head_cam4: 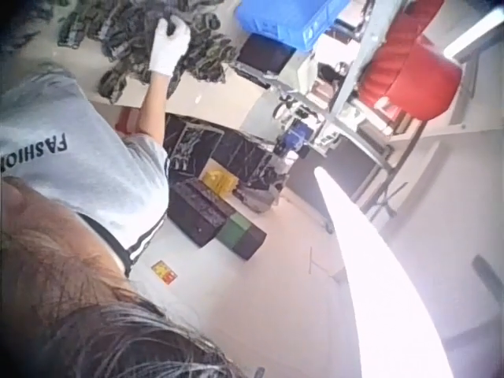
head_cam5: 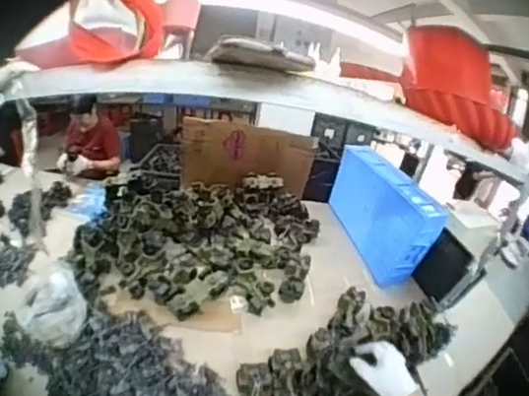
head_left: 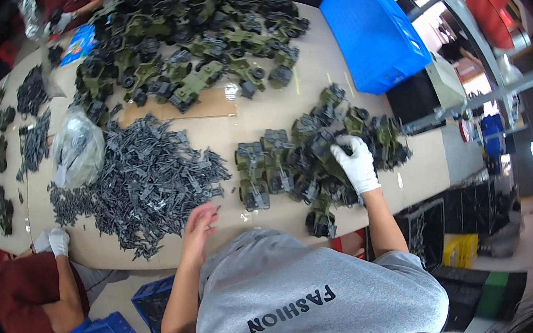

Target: The person assembles toy tanks from toy parts by hand, then places the completed toy tanks into a plastic crate for storage.

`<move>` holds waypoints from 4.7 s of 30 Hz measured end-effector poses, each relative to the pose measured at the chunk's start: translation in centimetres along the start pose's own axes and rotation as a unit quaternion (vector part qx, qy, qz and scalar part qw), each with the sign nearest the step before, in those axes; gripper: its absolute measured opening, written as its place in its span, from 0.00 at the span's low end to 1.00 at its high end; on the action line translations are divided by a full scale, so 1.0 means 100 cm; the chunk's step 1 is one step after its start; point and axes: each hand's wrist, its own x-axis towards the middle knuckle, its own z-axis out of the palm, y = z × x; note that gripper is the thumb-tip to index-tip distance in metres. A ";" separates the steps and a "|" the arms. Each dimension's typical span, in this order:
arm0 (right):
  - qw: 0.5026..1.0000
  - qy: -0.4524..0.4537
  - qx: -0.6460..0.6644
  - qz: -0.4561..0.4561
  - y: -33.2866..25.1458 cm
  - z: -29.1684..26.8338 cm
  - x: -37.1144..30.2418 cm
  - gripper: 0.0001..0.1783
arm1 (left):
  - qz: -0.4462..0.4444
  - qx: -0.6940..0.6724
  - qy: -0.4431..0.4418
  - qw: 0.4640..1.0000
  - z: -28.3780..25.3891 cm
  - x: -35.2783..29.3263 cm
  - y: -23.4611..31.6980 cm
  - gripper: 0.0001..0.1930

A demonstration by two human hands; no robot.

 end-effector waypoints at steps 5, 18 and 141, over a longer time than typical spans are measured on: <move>0.990 -0.060 -0.066 -0.107 -0.048 0.149 0.134 0.36 | 0.007 -0.135 0.167 0.977 -0.054 -0.030 -0.006 0.15; 0.667 -0.303 0.545 0.408 -0.049 0.227 0.217 0.37 | 0.039 -0.247 0.113 0.962 -0.055 0.009 0.021 0.23; 0.812 -0.266 0.492 0.166 -0.107 -0.075 -0.089 0.25 | 0.093 0.013 -0.230 0.969 0.136 -0.046 0.047 0.30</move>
